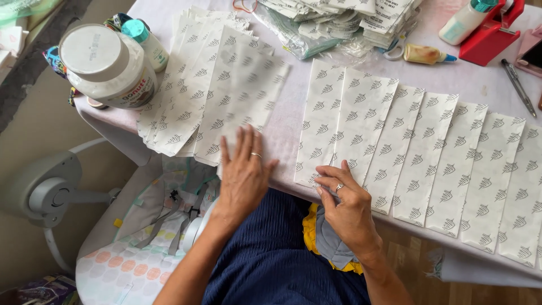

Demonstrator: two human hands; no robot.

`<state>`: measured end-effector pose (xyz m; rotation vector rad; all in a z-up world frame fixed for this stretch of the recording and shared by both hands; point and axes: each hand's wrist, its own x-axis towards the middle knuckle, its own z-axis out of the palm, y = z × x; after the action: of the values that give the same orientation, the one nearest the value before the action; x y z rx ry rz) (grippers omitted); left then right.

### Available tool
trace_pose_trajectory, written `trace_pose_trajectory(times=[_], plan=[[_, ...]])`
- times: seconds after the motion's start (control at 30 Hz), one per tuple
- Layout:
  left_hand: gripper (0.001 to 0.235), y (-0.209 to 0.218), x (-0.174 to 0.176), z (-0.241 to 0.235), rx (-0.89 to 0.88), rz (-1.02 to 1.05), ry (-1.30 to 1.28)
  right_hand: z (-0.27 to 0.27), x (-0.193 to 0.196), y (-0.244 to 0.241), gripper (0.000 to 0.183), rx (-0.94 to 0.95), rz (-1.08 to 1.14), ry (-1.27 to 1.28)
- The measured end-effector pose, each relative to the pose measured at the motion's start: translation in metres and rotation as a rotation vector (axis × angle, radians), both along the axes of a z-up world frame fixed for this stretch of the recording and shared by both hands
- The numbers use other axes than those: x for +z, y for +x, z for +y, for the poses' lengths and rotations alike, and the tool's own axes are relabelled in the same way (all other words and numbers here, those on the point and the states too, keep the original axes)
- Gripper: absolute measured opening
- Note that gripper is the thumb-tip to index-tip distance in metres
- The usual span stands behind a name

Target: Laying out paper strips, applying glue to the edges, and stacking them together.

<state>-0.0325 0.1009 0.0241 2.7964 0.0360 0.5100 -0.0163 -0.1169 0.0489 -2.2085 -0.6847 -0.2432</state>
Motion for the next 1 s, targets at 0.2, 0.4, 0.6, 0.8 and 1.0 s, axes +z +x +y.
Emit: trace_pose_trajectory(times=[0.2, 0.4, 0.6, 0.8, 1.0], plan=[[0.066, 0.015, -0.030, -0.036, -0.158, -0.016, -0.069, 0.002, -0.004, -0.001, 0.018, 0.055, -0.099, 0.087], [0.065, 0.028, -0.034, -0.054, -0.159, 0.018, -0.187, 0.002, -0.005, -0.001, 0.018, 0.053, -0.112, 0.057], [0.047, 0.026, -0.012, -0.044, -0.302, -0.174, -0.501, 0.003, 0.000, -0.002, 0.018, 0.082, -0.111, 0.020], [0.014, -0.008, 0.018, 0.006, -0.364, -0.363, -0.566, 0.004, -0.001, -0.003, 0.020, 0.110, -0.136, -0.045], [0.024, -0.022, -0.018, 0.036, -0.525, -0.331, -0.525, 0.012, 0.007, -0.007, 0.026, 0.076, -0.197, 0.008]])
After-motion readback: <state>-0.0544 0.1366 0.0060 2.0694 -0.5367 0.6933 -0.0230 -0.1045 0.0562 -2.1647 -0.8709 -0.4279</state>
